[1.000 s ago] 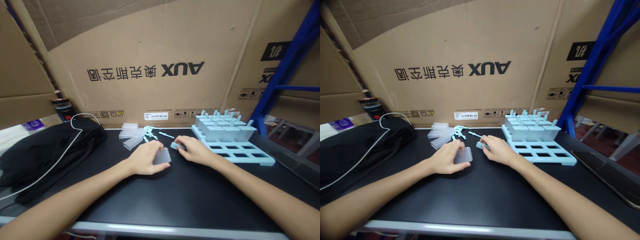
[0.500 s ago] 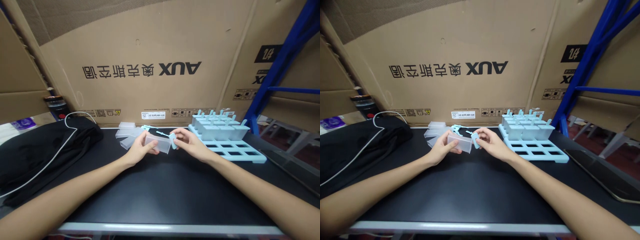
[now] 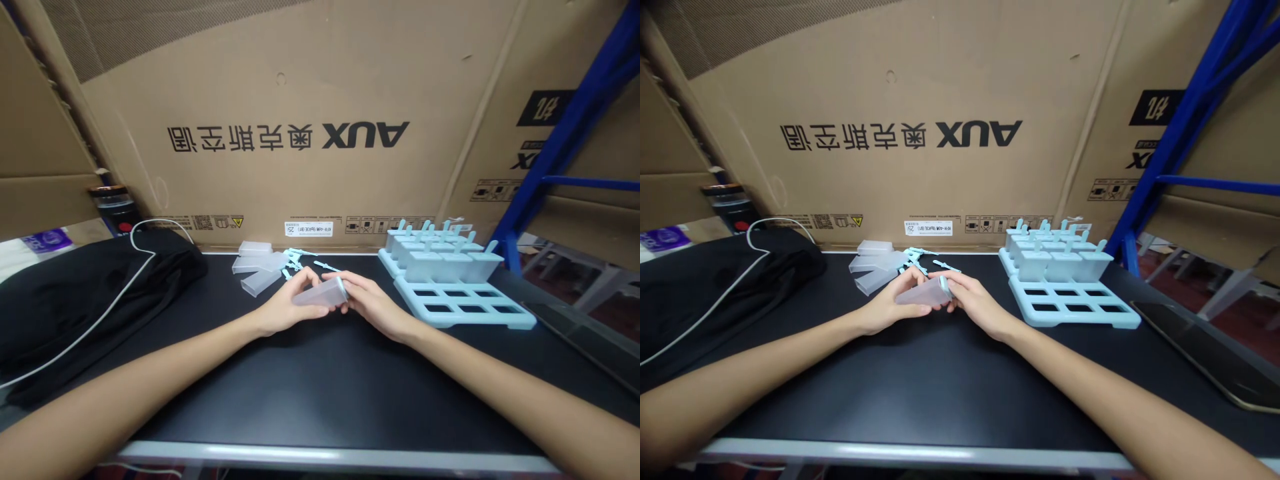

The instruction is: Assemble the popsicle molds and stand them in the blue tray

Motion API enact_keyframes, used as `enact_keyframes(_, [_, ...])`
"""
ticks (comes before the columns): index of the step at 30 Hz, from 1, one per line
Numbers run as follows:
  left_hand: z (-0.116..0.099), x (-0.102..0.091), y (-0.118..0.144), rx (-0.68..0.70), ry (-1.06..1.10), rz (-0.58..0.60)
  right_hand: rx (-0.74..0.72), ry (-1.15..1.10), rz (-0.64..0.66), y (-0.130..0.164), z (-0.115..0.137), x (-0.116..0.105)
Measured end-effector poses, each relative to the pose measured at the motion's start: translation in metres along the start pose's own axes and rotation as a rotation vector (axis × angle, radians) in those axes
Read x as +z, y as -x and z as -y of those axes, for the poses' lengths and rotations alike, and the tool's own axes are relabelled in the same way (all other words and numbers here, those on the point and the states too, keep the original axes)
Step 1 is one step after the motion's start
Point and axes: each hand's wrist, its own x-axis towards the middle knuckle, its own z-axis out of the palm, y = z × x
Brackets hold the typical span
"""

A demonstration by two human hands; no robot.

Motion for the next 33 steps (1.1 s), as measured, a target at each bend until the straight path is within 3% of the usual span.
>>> enact_keyframes(3, [0.001, 0.001, -0.001, 0.068, -0.082, 0.029, 0.027, -0.081, 0.025, 0.000, -0.006, 0.003])
enact_keyframes(10, [0.009, 0.001, 0.001, 0.120, -0.202, 0.000, 0.060, 0.014, 0.077, 0.005, -0.003, 0.013])
enact_keyframes(17, [-0.004, 0.004, 0.012, 0.136, -0.346, 0.126, -0.059, 0.406, 0.082, 0.017, 0.006, 0.023])
enact_keyframes(22, [-0.012, 0.008, 0.017, 0.164, -0.401, 0.229, -0.133, 0.536, 0.033, 0.018, -0.001, 0.029])
enact_keyframes(28, [-0.004, 0.007, 0.016, 0.200, -0.443, 0.112, -0.229, 0.767, 0.083, 0.019, 0.001, 0.032])
enact_keyframes(31, [0.000, 0.007, 0.013, 0.211, -0.473, 0.049, -0.247, 0.724, 0.133, 0.010, -0.005, 0.020])
enact_keyframes(33, [0.001, 0.008, 0.009, 0.251, -0.487, 0.023, -0.271, 0.629, 0.078, -0.003, -0.014, 0.008])
